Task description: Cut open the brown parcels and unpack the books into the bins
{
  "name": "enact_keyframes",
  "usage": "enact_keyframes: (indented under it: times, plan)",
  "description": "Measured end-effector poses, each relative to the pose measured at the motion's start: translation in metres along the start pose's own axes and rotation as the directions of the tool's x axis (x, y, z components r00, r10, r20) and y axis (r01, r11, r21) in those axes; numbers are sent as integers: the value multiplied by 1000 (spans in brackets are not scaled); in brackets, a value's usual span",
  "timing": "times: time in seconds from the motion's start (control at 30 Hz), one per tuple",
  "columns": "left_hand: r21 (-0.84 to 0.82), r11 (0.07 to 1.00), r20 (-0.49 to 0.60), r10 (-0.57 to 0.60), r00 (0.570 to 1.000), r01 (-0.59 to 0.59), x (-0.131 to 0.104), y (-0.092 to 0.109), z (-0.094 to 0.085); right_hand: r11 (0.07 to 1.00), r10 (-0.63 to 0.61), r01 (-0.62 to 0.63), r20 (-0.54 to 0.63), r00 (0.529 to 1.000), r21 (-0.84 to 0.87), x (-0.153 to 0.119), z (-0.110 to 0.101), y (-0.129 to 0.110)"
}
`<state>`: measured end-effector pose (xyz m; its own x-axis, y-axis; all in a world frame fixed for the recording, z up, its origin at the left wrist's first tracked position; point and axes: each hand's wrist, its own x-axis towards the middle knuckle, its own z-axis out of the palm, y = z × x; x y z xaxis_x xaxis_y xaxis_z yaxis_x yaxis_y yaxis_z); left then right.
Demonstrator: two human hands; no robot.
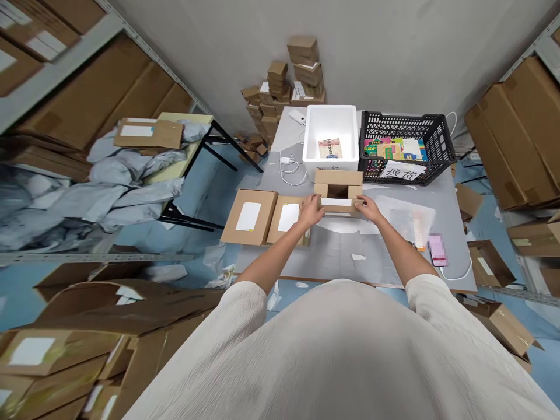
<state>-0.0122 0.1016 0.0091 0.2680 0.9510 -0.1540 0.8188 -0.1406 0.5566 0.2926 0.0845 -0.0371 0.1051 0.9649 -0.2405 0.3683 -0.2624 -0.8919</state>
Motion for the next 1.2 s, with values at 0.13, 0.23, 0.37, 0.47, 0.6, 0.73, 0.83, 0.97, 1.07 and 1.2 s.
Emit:
enact_keyframes:
  times: [0.13,0.23,0.37,0.47,0.6,0.73,0.83,0.97,1.07,1.2]
  plan:
    - [48,997,-36,64,997,-62,-2,6,-4,1000,-13,14,-32,999,12,-3,-5,6]
    - [33,990,-50,137,989,-136,-2,16,-2,999,34,-35,-87,996,-7,-12,-18,10]
    - [-17,965,-49,261,964,-262,-3,40,11,995,63,-71,-120,991,-66,-36,-46,20]
    - [-58,948,-14,312,950,-312,-6,64,30,990,80,-93,-132,988,-102,-58,-71,33]
    - [-113,930,60,359,931,-351,-12,95,61,982,111,-133,-154,982,-135,-83,-105,60]
    - [-153,921,108,376,920,-359,-15,122,94,970,166,-194,-185,969,-145,-98,-137,91]
    - [-188,921,145,370,918,-342,-14,138,121,962,189,-225,-217,958,-156,-104,-160,113]
    - [-216,930,170,335,927,-296,-11,156,158,945,186,-235,-216,958,-227,-108,-187,139]
    - [-228,940,194,301,934,-256,-8,169,184,908,172,-245,-231,958,-341,-108,-203,155]
    - [-244,954,227,231,946,-174,-3,184,217,849,185,-282,-248,951,-447,-106,-218,171]
